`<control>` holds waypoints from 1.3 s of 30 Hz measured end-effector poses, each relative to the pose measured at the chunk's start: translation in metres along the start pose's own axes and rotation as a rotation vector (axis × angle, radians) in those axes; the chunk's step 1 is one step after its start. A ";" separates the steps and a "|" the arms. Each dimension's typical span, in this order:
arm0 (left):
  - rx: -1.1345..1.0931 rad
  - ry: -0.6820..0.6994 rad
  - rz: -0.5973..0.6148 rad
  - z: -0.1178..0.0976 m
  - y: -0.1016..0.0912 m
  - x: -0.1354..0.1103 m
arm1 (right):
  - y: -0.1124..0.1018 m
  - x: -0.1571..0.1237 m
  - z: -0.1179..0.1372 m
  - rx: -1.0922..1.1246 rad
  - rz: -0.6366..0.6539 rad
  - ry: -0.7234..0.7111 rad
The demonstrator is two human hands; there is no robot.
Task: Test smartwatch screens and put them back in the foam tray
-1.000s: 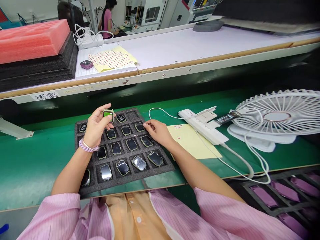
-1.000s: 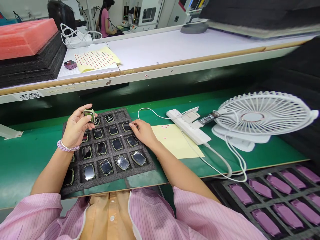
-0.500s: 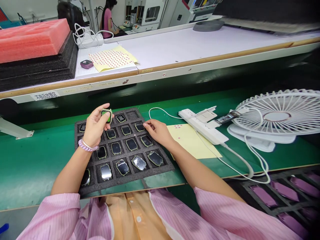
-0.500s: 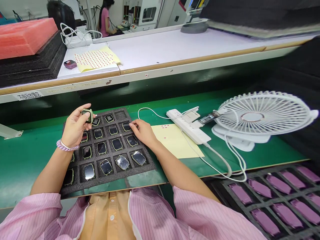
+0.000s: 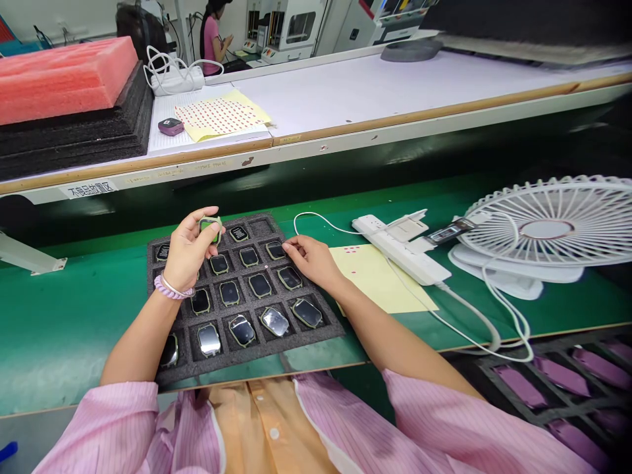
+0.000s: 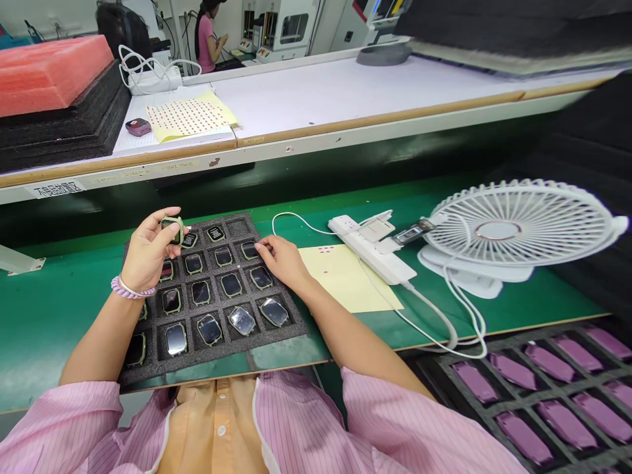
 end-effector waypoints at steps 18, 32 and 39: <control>-0.082 -0.071 0.000 -0.004 0.001 -0.003 | 0.000 0.000 0.000 -0.010 0.008 0.003; 0.024 -0.050 -0.013 0.000 0.002 -0.002 | 0.000 0.001 0.001 -0.004 0.006 -0.004; 0.023 -0.044 0.031 0.002 0.001 -0.002 | -0.001 0.000 0.002 -0.001 0.006 -0.014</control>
Point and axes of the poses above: each hand's wrist, its own x-axis towards the middle knuckle, its own y-axis out of the palm, z = x × y, the point moved 5 cm from there along x, towards the middle knuckle, and after that the axes turned 2 degrees about -x, right-handed, at the moved point
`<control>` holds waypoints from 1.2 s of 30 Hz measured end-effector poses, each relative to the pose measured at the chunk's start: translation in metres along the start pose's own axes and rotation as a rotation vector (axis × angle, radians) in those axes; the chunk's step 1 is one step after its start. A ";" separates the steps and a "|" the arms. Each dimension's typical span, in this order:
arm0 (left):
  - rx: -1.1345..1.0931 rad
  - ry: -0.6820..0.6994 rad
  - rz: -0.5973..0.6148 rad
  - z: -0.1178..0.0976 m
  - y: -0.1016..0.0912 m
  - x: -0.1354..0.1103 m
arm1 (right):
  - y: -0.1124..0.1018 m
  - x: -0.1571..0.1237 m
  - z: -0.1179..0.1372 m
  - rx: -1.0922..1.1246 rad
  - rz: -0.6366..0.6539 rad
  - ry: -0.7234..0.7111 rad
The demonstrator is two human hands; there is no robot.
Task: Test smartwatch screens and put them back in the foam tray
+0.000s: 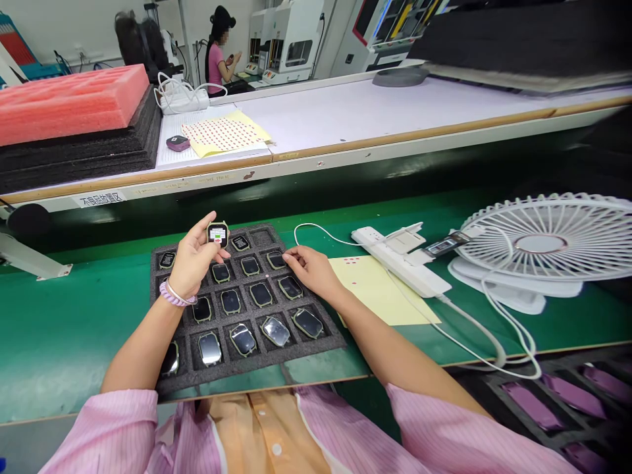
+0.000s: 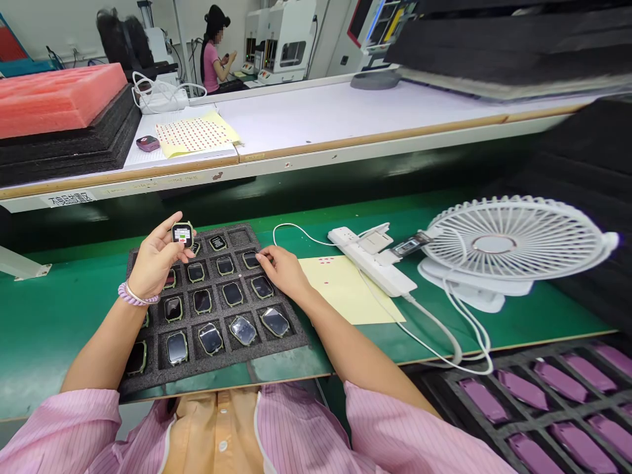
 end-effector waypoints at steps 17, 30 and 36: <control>0.096 0.109 -0.031 -0.003 -0.003 0.002 | 0.002 0.003 -0.003 0.022 -0.005 -0.004; 0.489 0.333 -0.182 -0.005 -0.011 -0.004 | 0.001 0.003 0.001 0.030 -0.004 -0.019; 0.417 0.297 -0.208 -0.008 -0.021 0.000 | 0.002 0.007 -0.004 0.052 0.004 -0.044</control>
Point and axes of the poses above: each hand's wrist, its own x-axis towards the middle knuckle, its own y-axis out of the palm, z = x × y, the point moved 5 cm from there along x, towards the middle knuckle, and after that the axes turned 2 degrees about -x, right-handed, at the moved point
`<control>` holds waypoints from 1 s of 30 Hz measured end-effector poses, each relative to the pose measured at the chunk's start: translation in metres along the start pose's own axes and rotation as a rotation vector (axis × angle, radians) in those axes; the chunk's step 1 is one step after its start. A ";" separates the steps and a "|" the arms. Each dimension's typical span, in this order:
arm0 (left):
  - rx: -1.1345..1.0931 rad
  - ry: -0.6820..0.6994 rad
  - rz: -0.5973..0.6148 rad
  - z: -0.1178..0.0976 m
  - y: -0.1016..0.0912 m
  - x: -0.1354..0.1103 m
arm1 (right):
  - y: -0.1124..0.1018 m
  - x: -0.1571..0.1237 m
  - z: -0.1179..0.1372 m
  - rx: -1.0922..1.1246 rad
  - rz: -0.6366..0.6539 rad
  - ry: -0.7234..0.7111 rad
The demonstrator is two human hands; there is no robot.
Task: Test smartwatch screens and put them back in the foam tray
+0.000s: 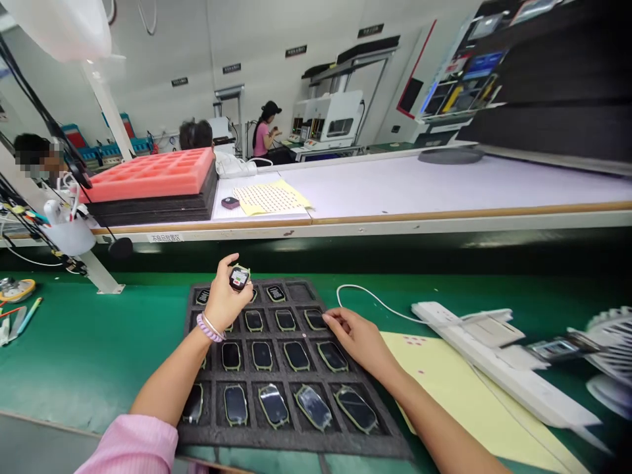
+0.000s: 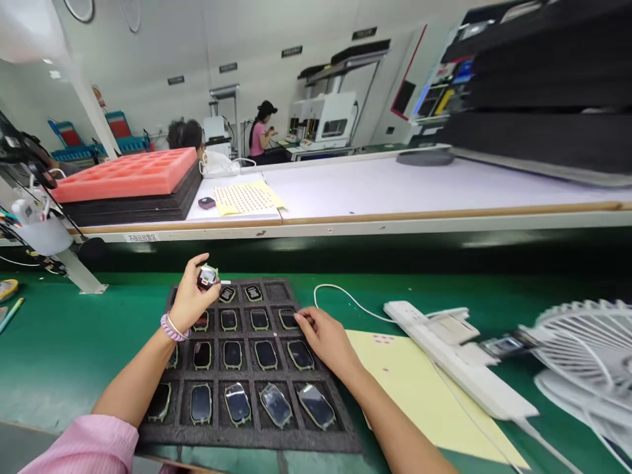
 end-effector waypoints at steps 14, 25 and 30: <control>-0.069 0.047 -0.108 -0.008 -0.025 0.010 | 0.001 -0.001 0.000 0.002 0.019 0.039; 0.240 0.368 -0.290 -0.056 -0.081 0.050 | 0.002 0.005 -0.002 0.067 0.030 0.052; 0.556 0.418 -0.440 -0.136 -0.143 0.128 | 0.000 0.006 0.000 0.072 0.032 0.056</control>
Point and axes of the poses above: each hand's wrist, its own x-axis towards the middle knuckle, its own y-axis out of the palm, z = x × y, the point moved 5 cm from there along x, towards the middle knuckle, and after that the axes turned 2 degrees about -x, right-handed, at the moved point
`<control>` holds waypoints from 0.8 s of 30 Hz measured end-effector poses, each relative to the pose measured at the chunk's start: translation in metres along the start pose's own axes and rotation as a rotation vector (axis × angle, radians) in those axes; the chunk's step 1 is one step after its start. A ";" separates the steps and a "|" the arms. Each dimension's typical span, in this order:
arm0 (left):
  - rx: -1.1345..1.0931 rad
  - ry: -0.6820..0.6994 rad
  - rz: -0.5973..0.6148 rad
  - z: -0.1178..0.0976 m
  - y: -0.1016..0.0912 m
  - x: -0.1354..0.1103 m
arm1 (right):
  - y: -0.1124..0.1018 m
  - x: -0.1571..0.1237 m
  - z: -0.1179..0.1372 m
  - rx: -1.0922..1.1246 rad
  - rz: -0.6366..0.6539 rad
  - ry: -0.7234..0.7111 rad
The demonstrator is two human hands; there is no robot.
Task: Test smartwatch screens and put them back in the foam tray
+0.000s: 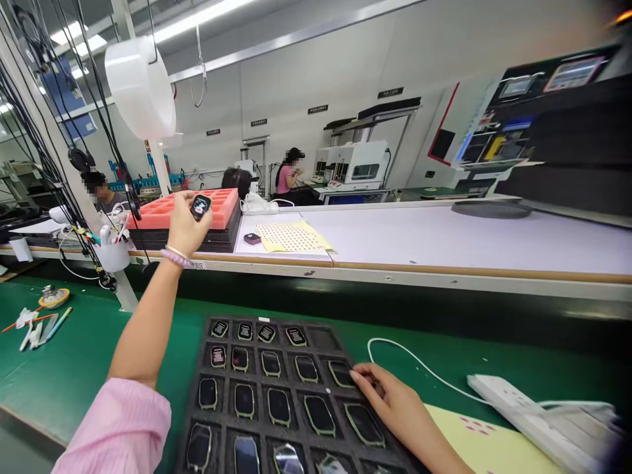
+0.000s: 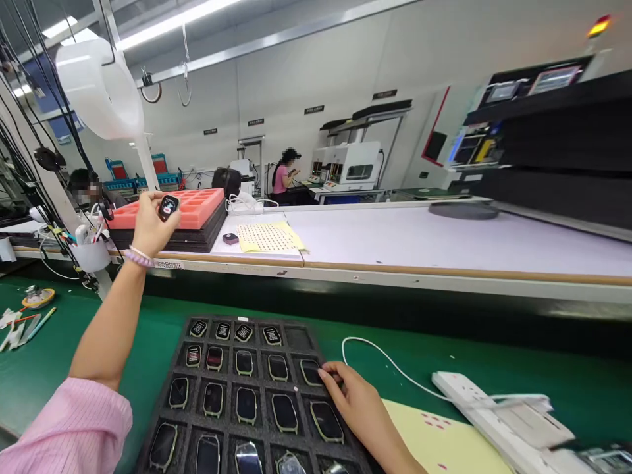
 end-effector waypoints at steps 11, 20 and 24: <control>0.439 -0.303 0.181 0.068 -0.007 0.076 | 0.001 0.003 -0.002 -0.001 -0.045 -0.036; 0.428 0.023 -0.013 0.072 0.001 0.026 | 0.002 0.003 -0.002 -0.024 -0.019 -0.030; 0.392 0.086 -0.049 0.072 0.002 0.004 | 0.002 0.003 0.000 -0.035 -0.005 -0.066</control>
Point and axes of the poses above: each hand's wrist, its own x-axis towards the middle knuckle, its own y-axis out of the palm, z = x × y, the point moved 5 cm from there along x, towards the middle knuckle, and after that the axes turned 2 degrees about -x, right-handed, at the moved point
